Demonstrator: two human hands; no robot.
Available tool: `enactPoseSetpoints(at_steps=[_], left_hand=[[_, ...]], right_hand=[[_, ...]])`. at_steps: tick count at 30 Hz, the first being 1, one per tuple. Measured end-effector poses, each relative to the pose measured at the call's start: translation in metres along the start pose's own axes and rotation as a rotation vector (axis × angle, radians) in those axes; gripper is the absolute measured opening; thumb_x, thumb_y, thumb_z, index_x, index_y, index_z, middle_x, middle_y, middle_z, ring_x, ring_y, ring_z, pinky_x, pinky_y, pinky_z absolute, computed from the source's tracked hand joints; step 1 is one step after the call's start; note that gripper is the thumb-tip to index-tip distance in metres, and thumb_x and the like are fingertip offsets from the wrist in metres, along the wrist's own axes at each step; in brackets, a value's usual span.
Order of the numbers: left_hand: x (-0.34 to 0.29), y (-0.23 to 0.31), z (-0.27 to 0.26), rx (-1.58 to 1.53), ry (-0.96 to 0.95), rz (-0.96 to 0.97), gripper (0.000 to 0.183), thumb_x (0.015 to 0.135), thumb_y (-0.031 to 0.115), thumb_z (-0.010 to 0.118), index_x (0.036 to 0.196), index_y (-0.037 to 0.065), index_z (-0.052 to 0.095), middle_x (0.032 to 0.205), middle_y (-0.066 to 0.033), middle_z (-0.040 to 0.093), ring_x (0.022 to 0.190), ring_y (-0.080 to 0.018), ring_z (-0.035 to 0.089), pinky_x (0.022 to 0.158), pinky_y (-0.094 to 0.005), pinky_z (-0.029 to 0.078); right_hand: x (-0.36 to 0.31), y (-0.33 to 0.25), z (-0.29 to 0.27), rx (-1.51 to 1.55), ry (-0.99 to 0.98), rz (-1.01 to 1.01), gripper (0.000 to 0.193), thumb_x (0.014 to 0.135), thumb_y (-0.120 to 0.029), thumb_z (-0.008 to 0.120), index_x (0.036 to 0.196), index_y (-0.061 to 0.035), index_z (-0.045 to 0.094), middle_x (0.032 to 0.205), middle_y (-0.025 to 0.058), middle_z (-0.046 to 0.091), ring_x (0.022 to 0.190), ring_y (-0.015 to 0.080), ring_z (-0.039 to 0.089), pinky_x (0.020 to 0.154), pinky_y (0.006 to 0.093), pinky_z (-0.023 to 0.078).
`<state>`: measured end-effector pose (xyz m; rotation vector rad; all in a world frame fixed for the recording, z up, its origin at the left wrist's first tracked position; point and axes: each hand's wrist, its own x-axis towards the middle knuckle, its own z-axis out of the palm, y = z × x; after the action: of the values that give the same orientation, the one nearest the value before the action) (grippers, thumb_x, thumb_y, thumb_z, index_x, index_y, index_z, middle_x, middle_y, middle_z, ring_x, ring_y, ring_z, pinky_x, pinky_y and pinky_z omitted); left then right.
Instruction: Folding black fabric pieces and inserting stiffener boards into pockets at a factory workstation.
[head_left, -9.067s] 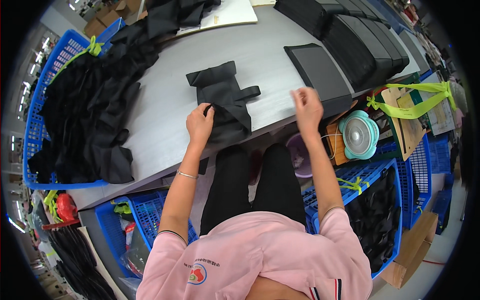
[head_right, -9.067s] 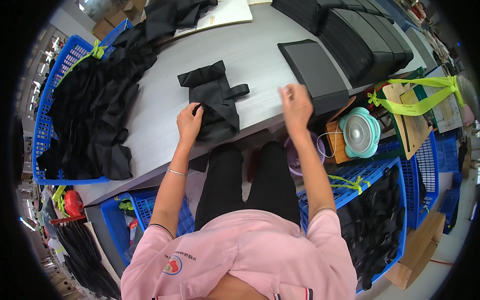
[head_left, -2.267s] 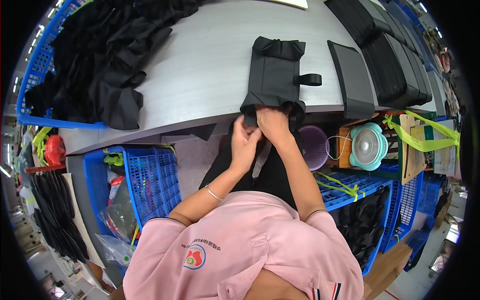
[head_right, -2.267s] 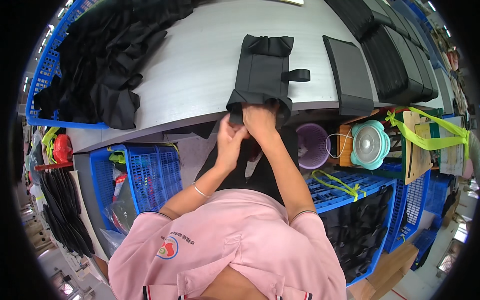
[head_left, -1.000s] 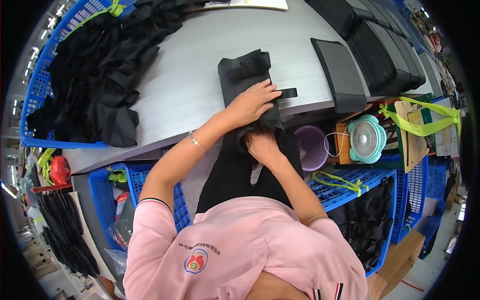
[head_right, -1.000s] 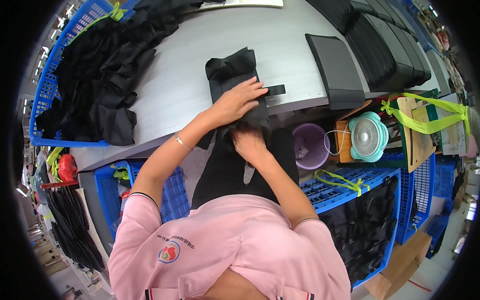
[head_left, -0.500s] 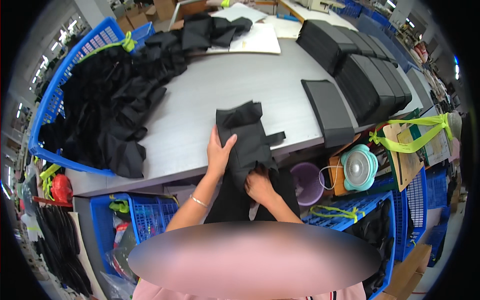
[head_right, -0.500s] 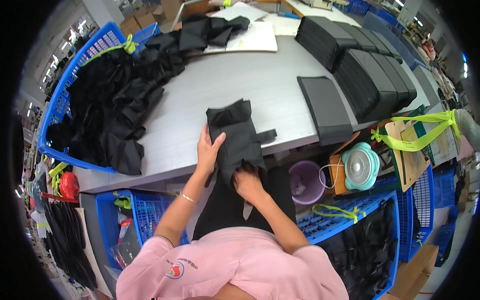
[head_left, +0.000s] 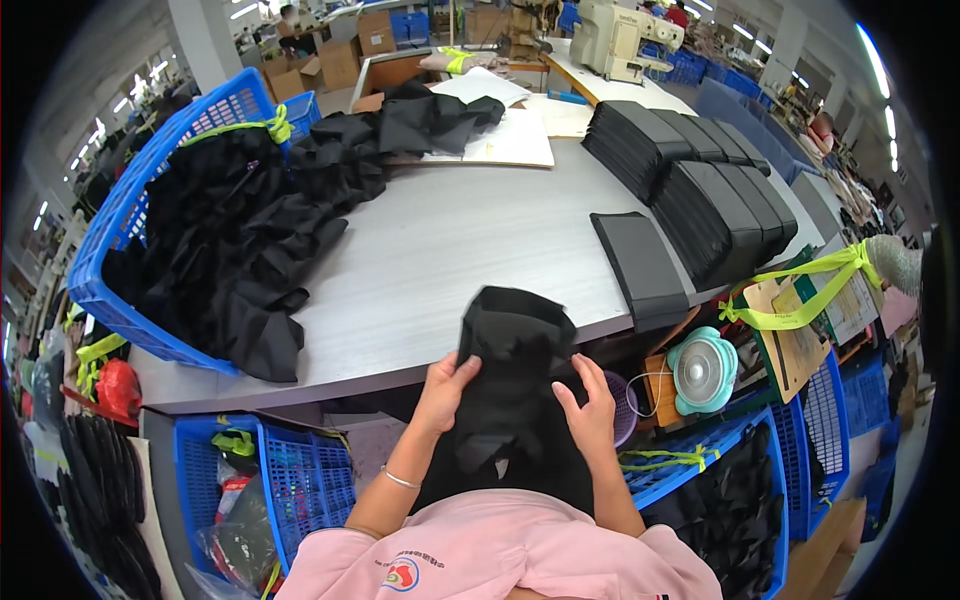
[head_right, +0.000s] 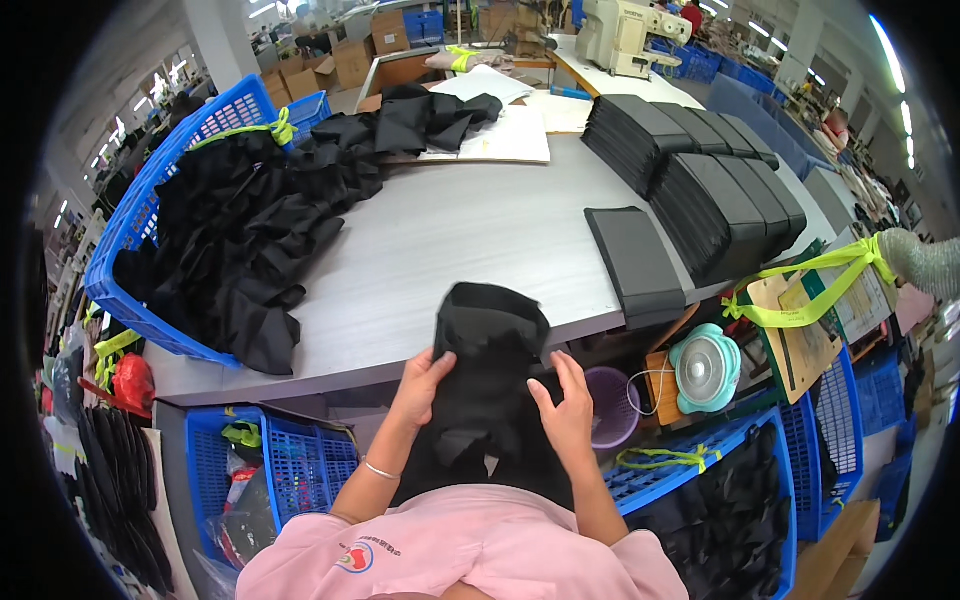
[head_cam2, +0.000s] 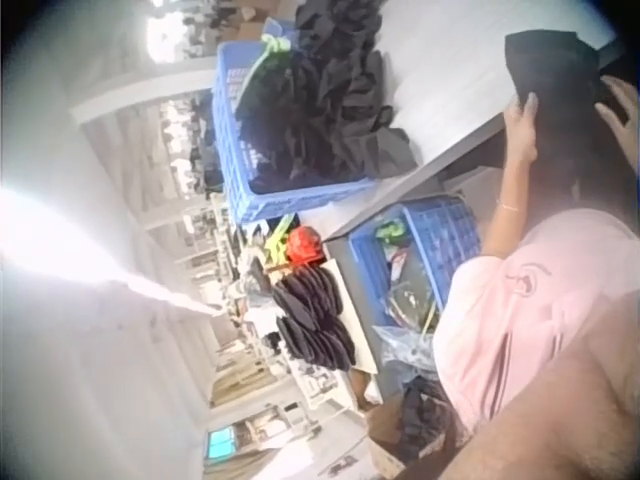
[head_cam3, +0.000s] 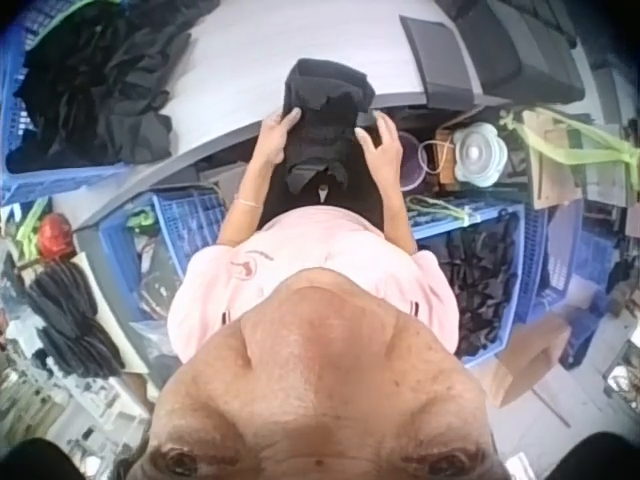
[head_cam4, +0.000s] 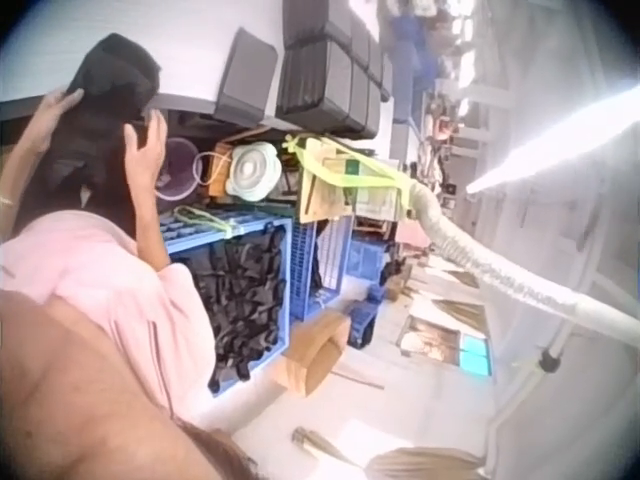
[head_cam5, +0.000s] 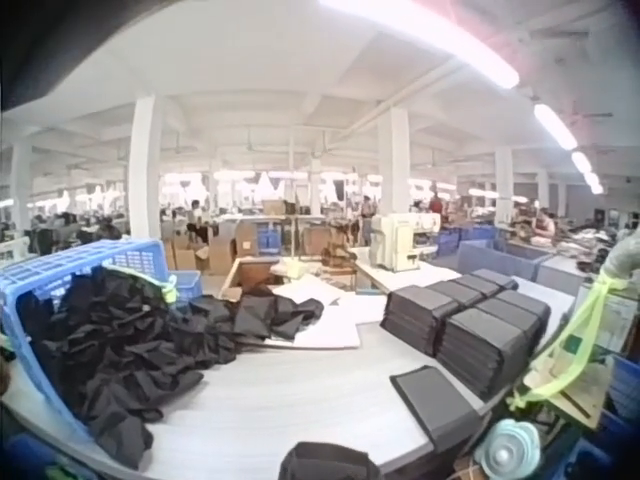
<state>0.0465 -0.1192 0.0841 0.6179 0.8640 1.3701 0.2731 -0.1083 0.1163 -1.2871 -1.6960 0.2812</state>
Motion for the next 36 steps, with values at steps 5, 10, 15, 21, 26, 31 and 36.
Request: enactPoseSetpoints(at_steps=[5,10,15,21,26,31,36], left_hand=[[-0.018,0.014,-0.003,-0.084,-0.200,-0.128,0.028,0.099,0.015,0.063,0.123,0.001,0.064,0.113,-0.0060,0.071,0.098,-0.0130,0.068,0.087,-0.0300,0.056],[-0.028,0.010,-0.018,-0.176,-0.224,-0.168,0.028,0.098,0.015,0.065,0.122,0.001,0.064,0.114,-0.0074,0.071,0.097,-0.0147,0.069,0.088,-0.0325,0.058],[-0.038,-0.005,-0.028,-0.067,-0.206,-0.127,0.028,0.096,0.013,0.065,0.121,0.001,0.065,0.116,-0.0074,0.070,0.101,-0.0154,0.068,0.092,-0.0306,0.054],[-0.063,-0.003,-0.004,0.150,-0.135,-0.113,0.040,0.085,0.012,0.077,0.120,-0.001,0.063,0.114,-0.0072,0.070,0.099,-0.0138,0.065,0.092,-0.0309,0.052],[-0.054,-0.024,-0.001,0.433,0.096,-0.079,0.046,0.076,0.003,0.082,0.118,-0.002,0.063,0.110,-0.0068,0.069,0.097,-0.0175,0.065,0.091,-0.0344,0.054],[-0.066,-0.013,0.014,0.277,-0.027,-0.072,0.043,0.082,-0.002,0.074,0.124,0.000,0.063,0.118,-0.0093,0.068,0.105,-0.0206,0.065,0.097,-0.0337,0.051],[-0.055,-0.022,0.014,0.301,-0.043,0.038,0.040,0.090,0.001,0.069,0.129,0.000,0.060,0.124,-0.0121,0.066,0.108,-0.0223,0.065,0.098,-0.0354,0.051]], right_hand=[[-0.010,0.032,-0.009,0.568,-0.622,0.525,0.022,0.094,-0.019,0.068,0.085,0.0012,0.068,0.069,-0.0052,0.052,0.068,0.0053,0.042,0.062,0.0262,0.037],[-0.021,0.009,0.001,0.748,-0.626,0.655,0.019,0.095,-0.016,0.067,0.079,-0.0047,0.067,0.069,-0.0081,0.052,0.067,0.0026,0.043,0.061,0.0229,0.035],[-0.016,-0.042,-0.013,1.118,-0.515,0.900,0.016,0.090,-0.011,0.072,0.078,-0.0035,0.064,0.074,-0.0051,0.061,0.071,0.0038,0.052,0.065,0.0214,0.040],[-0.037,-0.005,-0.008,0.412,-0.342,0.484,0.012,0.086,-0.010,0.072,0.092,-0.0006,0.066,0.082,0.0065,0.072,0.071,0.0158,0.067,0.065,0.0330,0.051],[-0.033,-0.051,-0.018,0.195,-0.223,0.134,0.027,0.082,-0.013,0.070,0.107,-0.0061,0.064,0.089,0.0167,0.068,0.076,0.0334,0.068,0.066,0.0377,0.053],[-0.040,-0.028,-0.030,0.129,-0.176,0.145,0.037,0.082,-0.013,0.072,0.117,-0.0073,0.061,0.090,0.0148,0.070,0.082,0.0348,0.069,0.068,0.0394,0.054],[-0.059,0.009,-0.042,0.510,-0.183,0.366,0.057,0.085,-0.018,0.076,0.135,-0.0074,0.052,0.115,0.0165,0.066,0.110,0.0283,0.066,0.093,0.0374,0.051]])
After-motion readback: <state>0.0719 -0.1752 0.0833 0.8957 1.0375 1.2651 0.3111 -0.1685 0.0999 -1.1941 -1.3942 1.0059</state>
